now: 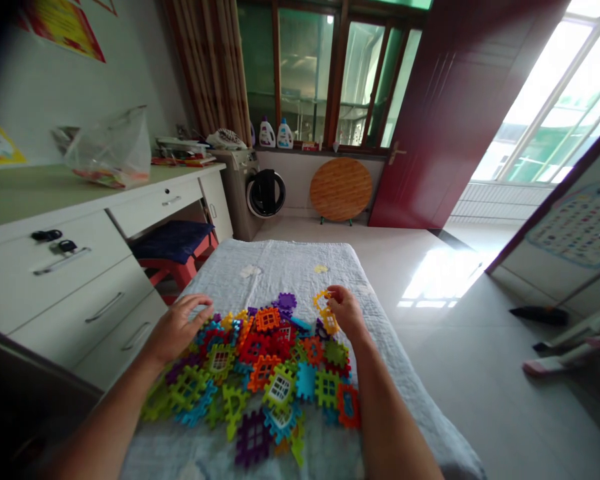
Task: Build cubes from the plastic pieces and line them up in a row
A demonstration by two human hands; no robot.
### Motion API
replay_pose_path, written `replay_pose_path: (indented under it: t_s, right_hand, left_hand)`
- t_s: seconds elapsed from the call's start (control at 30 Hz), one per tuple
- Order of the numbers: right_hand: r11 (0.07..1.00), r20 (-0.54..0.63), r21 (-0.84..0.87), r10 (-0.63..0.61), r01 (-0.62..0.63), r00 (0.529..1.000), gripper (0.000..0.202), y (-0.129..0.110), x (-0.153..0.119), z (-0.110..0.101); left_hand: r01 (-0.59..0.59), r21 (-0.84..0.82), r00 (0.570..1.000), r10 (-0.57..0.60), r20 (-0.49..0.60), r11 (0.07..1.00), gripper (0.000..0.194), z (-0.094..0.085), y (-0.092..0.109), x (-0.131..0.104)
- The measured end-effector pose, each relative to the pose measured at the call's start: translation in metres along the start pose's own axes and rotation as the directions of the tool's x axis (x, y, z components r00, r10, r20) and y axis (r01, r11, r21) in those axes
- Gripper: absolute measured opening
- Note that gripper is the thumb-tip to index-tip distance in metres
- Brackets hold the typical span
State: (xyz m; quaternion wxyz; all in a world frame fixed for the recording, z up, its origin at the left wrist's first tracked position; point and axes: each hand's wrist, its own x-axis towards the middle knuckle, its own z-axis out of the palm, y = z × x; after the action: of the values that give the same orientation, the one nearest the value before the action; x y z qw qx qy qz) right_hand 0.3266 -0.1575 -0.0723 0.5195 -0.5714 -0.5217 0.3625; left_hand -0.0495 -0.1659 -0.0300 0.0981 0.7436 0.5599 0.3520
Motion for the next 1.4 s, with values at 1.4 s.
replay_pose_path:
  t_s: [1.4]
  right_hand:
    - [0.629, 0.142, -0.754, -0.126, 0.19, 0.982, 0.037, -0.01, -0.005, -0.014]
  left_hand:
    - [0.439, -0.873, 0.859, -0.384, 0.339, 0.211, 0.031, 0.02, -0.034, 0.001]
